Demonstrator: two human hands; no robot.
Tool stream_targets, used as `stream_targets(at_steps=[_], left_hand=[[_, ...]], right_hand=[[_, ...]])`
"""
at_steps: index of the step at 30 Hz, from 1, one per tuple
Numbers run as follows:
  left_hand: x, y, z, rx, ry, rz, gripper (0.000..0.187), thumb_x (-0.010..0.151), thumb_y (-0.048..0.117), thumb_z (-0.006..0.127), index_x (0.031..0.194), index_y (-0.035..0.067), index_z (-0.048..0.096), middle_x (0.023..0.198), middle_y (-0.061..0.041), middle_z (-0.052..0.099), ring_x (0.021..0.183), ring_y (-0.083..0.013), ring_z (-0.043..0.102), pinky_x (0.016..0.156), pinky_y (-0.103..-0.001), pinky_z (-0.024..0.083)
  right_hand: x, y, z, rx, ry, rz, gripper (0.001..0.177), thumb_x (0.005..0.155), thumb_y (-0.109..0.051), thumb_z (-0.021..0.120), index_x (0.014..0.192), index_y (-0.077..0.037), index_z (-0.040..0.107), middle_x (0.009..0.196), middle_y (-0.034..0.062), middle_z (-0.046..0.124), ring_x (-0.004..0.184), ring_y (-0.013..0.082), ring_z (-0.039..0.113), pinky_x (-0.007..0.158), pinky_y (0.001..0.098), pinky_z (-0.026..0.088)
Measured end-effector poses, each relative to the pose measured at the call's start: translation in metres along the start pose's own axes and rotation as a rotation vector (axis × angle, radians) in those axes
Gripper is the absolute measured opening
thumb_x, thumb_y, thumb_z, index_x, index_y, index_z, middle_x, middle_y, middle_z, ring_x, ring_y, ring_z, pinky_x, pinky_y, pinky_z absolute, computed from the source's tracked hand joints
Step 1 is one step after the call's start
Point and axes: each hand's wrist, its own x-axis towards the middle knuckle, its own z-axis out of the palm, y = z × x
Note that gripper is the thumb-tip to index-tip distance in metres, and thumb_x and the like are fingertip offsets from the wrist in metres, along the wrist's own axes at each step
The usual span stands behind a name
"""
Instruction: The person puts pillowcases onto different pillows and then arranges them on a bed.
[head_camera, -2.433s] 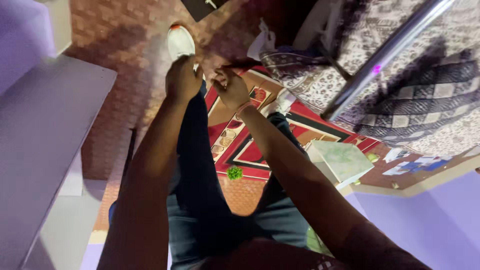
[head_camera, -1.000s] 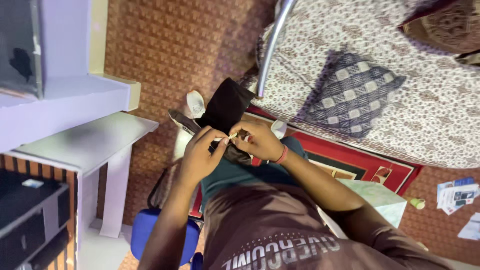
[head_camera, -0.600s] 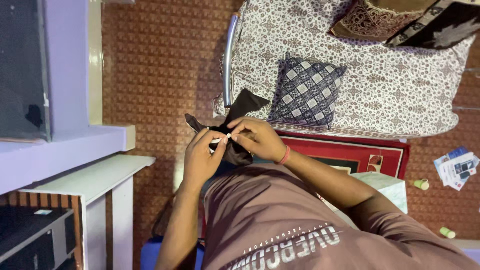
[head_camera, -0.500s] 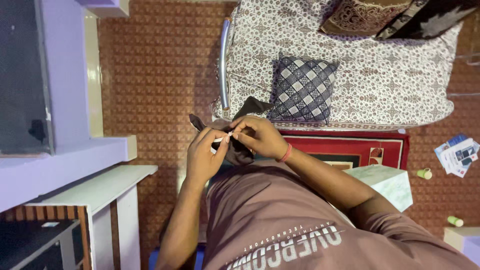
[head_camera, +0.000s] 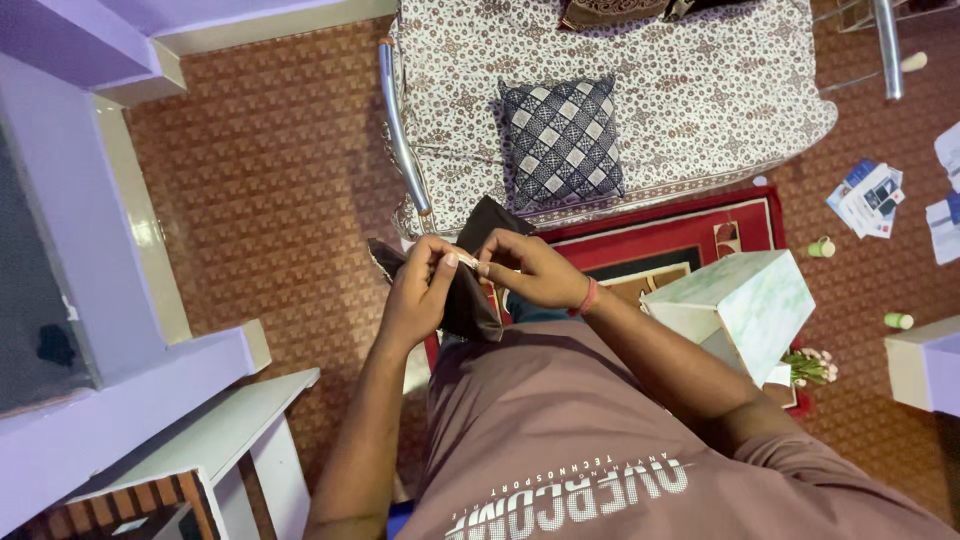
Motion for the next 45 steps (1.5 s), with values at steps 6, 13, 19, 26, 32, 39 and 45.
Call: stream_targets(at_steps=[6,13,19,26,32,39,45], left_hand=[[0.01,-0.024,0.023,-0.443,-0.05,-0.085,0.022,0.105,0.015,0.056,0.121,0.002,0.051,0.11,-0.01,0.07,0.102,-0.0143,0.068,0.091,-0.03,0.054],[0.017,0.026,0.087,0.155,-0.128,-0.03,0.025,0.1,0.02,0.068,0.119,0.003,0.068,0.109,-0.009,0.075,0.103,-0.0145,0.071,0.091,-0.03,0.054],[0.037,0.036,0.162,0.232,-0.134,-0.078,0.023,0.097,0.024,0.069,0.11,0.006,0.071,0.1,-0.005,0.077,0.093,-0.0128,0.072,0.083,-0.029,0.055],[0.058,0.036,0.209,0.276,-0.134,-0.177,0.019,0.096,0.02,0.071,0.11,0.007,0.072,0.092,-0.004,0.076,0.083,-0.0094,0.068,0.075,-0.026,0.054],[0.085,0.027,0.233,0.186,-0.221,-0.141,0.022,0.097,0.013,0.07,0.118,0.005,0.07,0.096,-0.002,0.073,0.086,-0.0088,0.064,0.077,-0.026,0.052],[0.122,0.028,0.257,0.071,-0.289,-0.034,0.029,0.092,0.003,0.071,0.12,0.002,0.064,0.109,-0.006,0.072,0.099,-0.0094,0.068,0.088,-0.027,0.055],[0.158,0.042,0.259,0.326,-0.259,0.117,0.034,0.085,0.008,0.078,0.114,0.004,0.062,0.104,-0.01,0.068,0.092,-0.0208,0.07,0.082,-0.032,0.056]], right_hand=[[-0.029,0.001,-0.007,0.158,0.077,-0.056,0.021,0.098,-0.003,0.065,0.118,-0.004,0.058,0.104,0.0035,0.069,0.098,0.0076,0.068,0.083,0.0242,0.056],[-0.066,-0.01,-0.051,-0.322,0.244,-0.198,0.023,0.096,-0.007,0.071,0.107,-0.001,0.052,0.094,0.0085,0.074,0.082,0.013,0.074,0.07,0.0286,0.059],[-0.105,-0.01,-0.123,-0.452,0.239,-0.316,0.027,0.095,-0.008,0.073,0.106,-0.001,0.049,0.09,0.0111,0.072,0.081,0.0175,0.075,0.07,0.0309,0.059],[-0.145,-0.007,-0.184,-0.352,0.314,-0.22,0.018,0.095,-0.01,0.071,0.106,-0.002,0.06,0.087,0.0088,0.072,0.074,0.0198,0.073,0.064,0.0306,0.055],[-0.157,-0.004,-0.204,-0.421,0.415,-0.33,0.018,0.095,-0.014,0.07,0.108,-0.002,0.067,0.096,0.01,0.066,0.081,0.0185,0.069,0.073,0.0302,0.055],[-0.154,-0.008,-0.22,-0.442,0.504,-0.346,0.015,0.097,-0.013,0.069,0.11,-0.005,0.073,0.098,0.0095,0.065,0.085,0.0204,0.066,0.072,0.0303,0.053],[-0.132,0.015,-0.242,-0.336,0.525,-0.167,0.014,0.094,-0.013,0.072,0.105,-0.005,0.075,0.09,0.006,0.065,0.077,0.015,0.062,0.067,0.0282,0.048]])
